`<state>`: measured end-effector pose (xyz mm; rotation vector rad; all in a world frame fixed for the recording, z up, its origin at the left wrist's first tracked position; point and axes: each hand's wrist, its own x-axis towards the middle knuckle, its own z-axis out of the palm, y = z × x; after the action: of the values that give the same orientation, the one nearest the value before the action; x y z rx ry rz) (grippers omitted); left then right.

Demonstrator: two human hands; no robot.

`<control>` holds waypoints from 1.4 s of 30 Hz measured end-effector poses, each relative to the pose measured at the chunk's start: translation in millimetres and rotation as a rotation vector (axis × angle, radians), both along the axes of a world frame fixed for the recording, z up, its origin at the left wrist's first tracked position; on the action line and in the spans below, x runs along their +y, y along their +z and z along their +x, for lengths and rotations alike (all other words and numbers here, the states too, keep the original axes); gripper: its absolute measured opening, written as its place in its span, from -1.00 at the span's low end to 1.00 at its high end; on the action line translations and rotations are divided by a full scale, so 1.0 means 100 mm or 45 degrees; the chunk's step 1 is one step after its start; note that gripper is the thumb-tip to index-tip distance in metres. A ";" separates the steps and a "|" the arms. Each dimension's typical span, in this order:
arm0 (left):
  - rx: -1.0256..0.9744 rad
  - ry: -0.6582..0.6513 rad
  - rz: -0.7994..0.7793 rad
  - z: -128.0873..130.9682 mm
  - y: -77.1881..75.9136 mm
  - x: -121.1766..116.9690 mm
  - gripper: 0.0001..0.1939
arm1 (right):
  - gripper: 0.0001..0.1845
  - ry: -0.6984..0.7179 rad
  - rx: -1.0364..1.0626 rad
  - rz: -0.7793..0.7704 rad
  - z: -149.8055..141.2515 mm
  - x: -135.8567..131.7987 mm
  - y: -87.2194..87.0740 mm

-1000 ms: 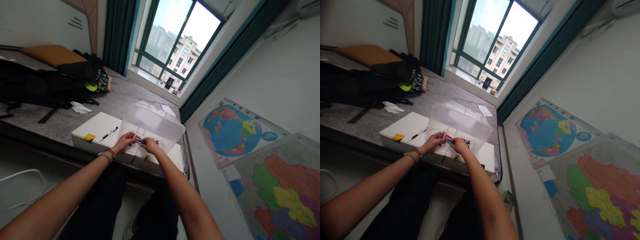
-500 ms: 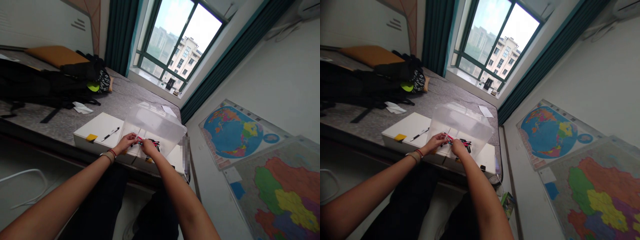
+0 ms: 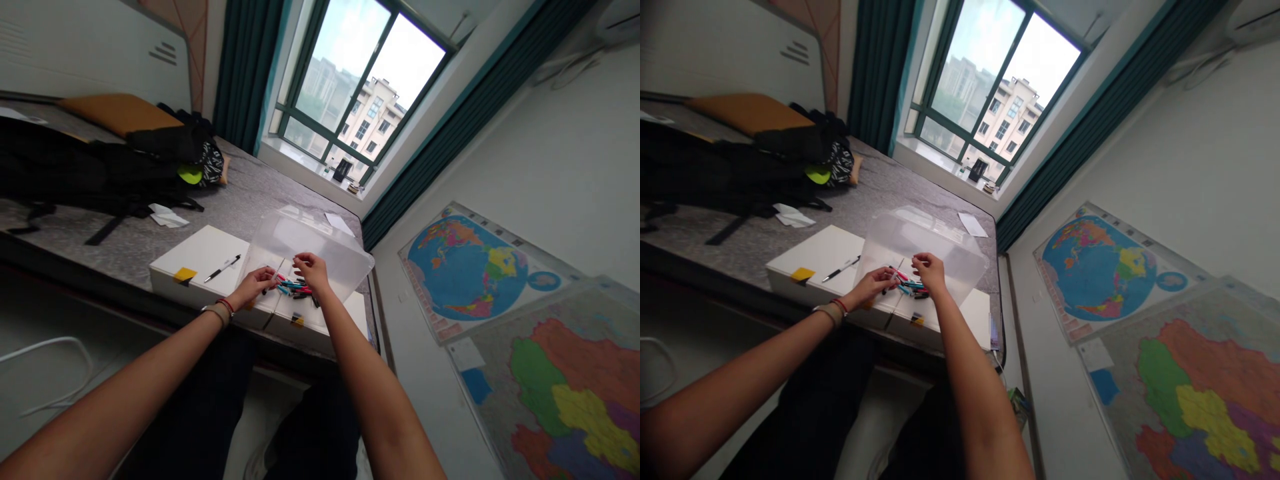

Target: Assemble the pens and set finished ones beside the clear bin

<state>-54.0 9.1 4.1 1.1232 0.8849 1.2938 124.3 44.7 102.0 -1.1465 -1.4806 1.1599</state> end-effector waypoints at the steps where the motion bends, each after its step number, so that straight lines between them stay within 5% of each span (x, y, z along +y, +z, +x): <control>1: 0.006 0.002 0.003 0.00 0.00 0.00 -0.54 | -0.71 0.002 0.012 -0.009 -0.01 -0.01 -0.01; 11: -0.044 -0.002 -0.019 0.01 -0.02 0.02 -0.50 | -0.73 -0.072 -0.134 0.011 0.04 0.01 -0.12; 18: -0.090 -0.052 -0.024 -0.01 -0.02 0.01 -0.49 | -0.86 0.018 -1.101 0.120 0.20 -0.10 -0.34; 23: -0.143 -0.067 -0.017 0.00 -0.02 0.00 -0.53 | -0.75 0.036 -1.492 0.214 0.31 -0.16 -0.41; 31: -0.164 -0.018 0.011 -0.02 -0.09 0.06 -0.57 | -0.72 0.017 -1.552 0.268 0.36 -0.15 -0.39; 42: -0.088 0.070 -0.021 -0.01 -0.10 0.07 -0.48 | -0.73 0.339 -1.720 0.219 0.15 -0.16 -0.26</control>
<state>-54.7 16.1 -6.2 1.0410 0.8792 1.3602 139.3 28.9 75.9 -1.7473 -2.7088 0.2597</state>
